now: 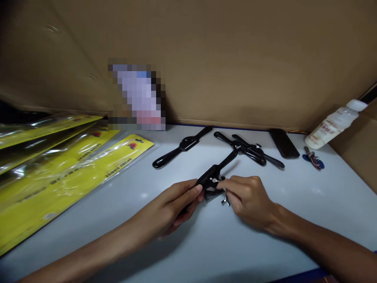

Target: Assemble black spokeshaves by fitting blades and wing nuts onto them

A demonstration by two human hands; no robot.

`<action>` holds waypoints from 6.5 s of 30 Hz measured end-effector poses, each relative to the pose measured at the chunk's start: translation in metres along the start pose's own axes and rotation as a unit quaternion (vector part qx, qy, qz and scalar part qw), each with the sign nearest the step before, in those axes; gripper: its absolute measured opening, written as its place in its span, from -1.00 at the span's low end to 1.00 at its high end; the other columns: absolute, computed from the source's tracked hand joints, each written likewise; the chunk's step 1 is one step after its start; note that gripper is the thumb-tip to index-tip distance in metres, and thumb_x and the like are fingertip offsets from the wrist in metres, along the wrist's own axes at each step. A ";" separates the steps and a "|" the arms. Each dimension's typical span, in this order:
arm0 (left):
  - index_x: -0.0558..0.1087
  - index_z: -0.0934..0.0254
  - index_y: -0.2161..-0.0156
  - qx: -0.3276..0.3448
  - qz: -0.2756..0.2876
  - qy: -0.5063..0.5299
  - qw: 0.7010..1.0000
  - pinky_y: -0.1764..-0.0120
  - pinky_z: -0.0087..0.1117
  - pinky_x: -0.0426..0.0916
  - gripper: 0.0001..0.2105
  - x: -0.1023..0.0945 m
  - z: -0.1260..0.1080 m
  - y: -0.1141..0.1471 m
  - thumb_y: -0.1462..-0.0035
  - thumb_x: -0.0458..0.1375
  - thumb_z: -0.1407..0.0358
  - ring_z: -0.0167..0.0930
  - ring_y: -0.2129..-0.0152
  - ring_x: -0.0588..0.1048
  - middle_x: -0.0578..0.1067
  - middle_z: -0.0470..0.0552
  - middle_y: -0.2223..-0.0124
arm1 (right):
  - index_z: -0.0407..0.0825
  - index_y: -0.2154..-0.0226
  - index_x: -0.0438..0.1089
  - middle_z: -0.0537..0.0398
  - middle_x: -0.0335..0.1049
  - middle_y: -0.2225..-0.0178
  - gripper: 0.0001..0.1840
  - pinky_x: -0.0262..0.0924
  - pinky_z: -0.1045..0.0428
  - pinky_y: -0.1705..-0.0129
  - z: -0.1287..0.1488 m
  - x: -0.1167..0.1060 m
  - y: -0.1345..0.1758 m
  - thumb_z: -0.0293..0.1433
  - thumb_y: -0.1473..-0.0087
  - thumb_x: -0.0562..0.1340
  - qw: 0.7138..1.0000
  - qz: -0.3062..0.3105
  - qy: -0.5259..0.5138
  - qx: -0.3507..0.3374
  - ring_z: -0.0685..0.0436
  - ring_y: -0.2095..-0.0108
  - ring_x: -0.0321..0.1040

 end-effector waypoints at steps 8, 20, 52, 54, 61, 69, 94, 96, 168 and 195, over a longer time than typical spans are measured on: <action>0.21 0.19 0.39 -0.011 0.004 0.009 1.000 0.69 -0.50 -0.02 -0.69 0.001 0.003 -0.001 -0.27 -0.09 0.03 -0.56 0.79 0.04 0.14 -0.30 0.69 | -0.06 0.05 0.51 0.08 0.53 0.42 -0.62 0.25 0.04 0.46 0.005 0.005 0.003 -0.55 -0.23 0.05 1.000 0.004 -0.009 -0.019 -0.01 0.50 0.38; 0.21 0.19 0.40 -0.012 -0.002 0.001 1.000 0.67 -0.49 -0.03 -0.69 0.000 0.002 0.000 -0.26 -0.08 0.03 -0.56 0.77 0.04 0.13 -0.28 0.68 | -0.02 0.07 0.53 0.17 0.40 0.55 -0.57 0.08 0.08 0.55 0.008 -0.003 0.001 -0.57 -0.20 0.02 0.996 -0.020 0.062 -0.057 0.03 0.60 0.21; 0.22 0.19 0.41 -0.013 -0.007 -0.011 1.000 0.61 -0.46 0.00 -0.70 -0.001 0.003 -0.001 -0.24 -0.09 0.04 -0.55 0.75 0.06 0.15 -0.28 0.67 | -0.13 0.15 0.54 0.13 0.41 0.51 -0.67 0.11 0.09 0.52 0.005 -0.007 0.000 -0.56 -0.23 0.07 0.997 -0.043 0.053 -0.046 0.05 0.57 0.22; 0.23 0.19 0.40 -0.011 -0.008 -0.009 1.000 0.62 -0.46 0.00 -0.69 -0.001 0.002 -0.001 -0.24 -0.08 0.03 -0.55 0.75 0.07 0.16 -0.27 0.67 | -0.14 0.07 0.51 0.11 0.45 0.48 -0.66 0.12 0.09 0.51 0.004 -0.008 -0.001 -0.56 -0.24 0.06 0.997 -0.047 0.047 -0.040 0.05 0.56 0.23; 0.21 0.19 0.43 -0.006 -0.007 -0.018 1.000 0.63 -0.46 -0.03 -0.69 -0.001 0.002 -0.001 -0.23 -0.07 0.03 -0.56 0.77 0.04 0.12 -0.29 0.69 | -0.07 0.18 0.55 0.17 0.33 0.54 -0.61 0.06 0.11 0.56 0.017 -0.005 0.000 -0.60 -0.19 0.04 0.994 -0.019 0.056 -0.097 0.07 0.60 0.16; 0.21 0.18 0.43 0.005 -0.013 -0.008 1.000 0.61 -0.45 0.00 -0.69 -0.003 0.000 -0.001 -0.22 -0.05 0.03 -0.54 0.75 0.08 0.15 -0.28 0.68 | -0.19 0.16 0.57 0.11 0.38 0.54 -0.64 0.08 0.07 0.55 0.006 -0.006 0.000 -0.57 -0.22 0.07 0.995 -0.045 0.071 -0.047 0.03 0.59 0.20; 0.19 0.19 0.44 0.010 -0.015 -0.033 0.999 0.58 -0.46 -0.02 -0.68 -0.001 -0.001 -0.001 -0.22 -0.04 0.02 -0.54 0.70 0.08 0.14 -0.27 0.65 | -0.08 0.18 0.55 0.03 0.41 0.33 -0.70 0.23 0.08 0.44 0.013 0.000 -0.001 -0.57 -0.19 0.13 0.998 -0.005 -0.021 -0.055 0.01 0.43 0.33; 0.20 0.19 0.44 0.020 -0.014 -0.035 0.999 0.58 -0.46 -0.03 -0.67 0.000 -0.002 -0.001 -0.23 -0.04 0.01 -0.53 0.69 0.09 0.14 -0.26 0.64 | -0.08 0.20 0.54 0.01 0.41 0.30 -0.77 0.26 0.08 0.42 0.012 0.001 -0.001 -0.51 -0.21 0.16 0.999 -0.001 -0.027 -0.040 0.00 0.41 0.33; 0.43 0.29 0.31 -0.048 -0.130 -0.067 0.988 0.76 -0.52 0.04 -0.69 -0.073 -0.002 -0.015 -0.24 -0.04 0.11 -0.51 0.76 0.14 0.16 -0.20 0.61 | -0.09 0.02 0.42 -0.10 0.39 0.00 -0.71 0.27 -0.17 -0.02 0.007 0.016 0.000 -0.50 -0.24 0.13 0.994 0.055 0.099 -0.006 -0.22 0.02 0.28; 0.28 0.37 -0.25 0.341 -0.165 -0.510 0.773 -0.20 0.06 0.25 -0.54 -0.014 -0.055 0.019 -0.36 -0.04 0.17 -0.11 -0.25 0.26 0.33 0.28 -0.29 | -0.11 -0.01 0.43 -0.19 0.40 0.13 -0.68 0.21 -0.13 0.14 -0.073 -0.022 -0.014 -0.37 -0.26 0.14 0.901 0.035 0.409 0.139 -0.31 0.12 0.33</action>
Point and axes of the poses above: each hand's wrist, its own y-axis away from the middle knuckle, its own x-axis out of the palm, z = x × y, the point moved 10 cm from there along -y, towards the middle knuckle
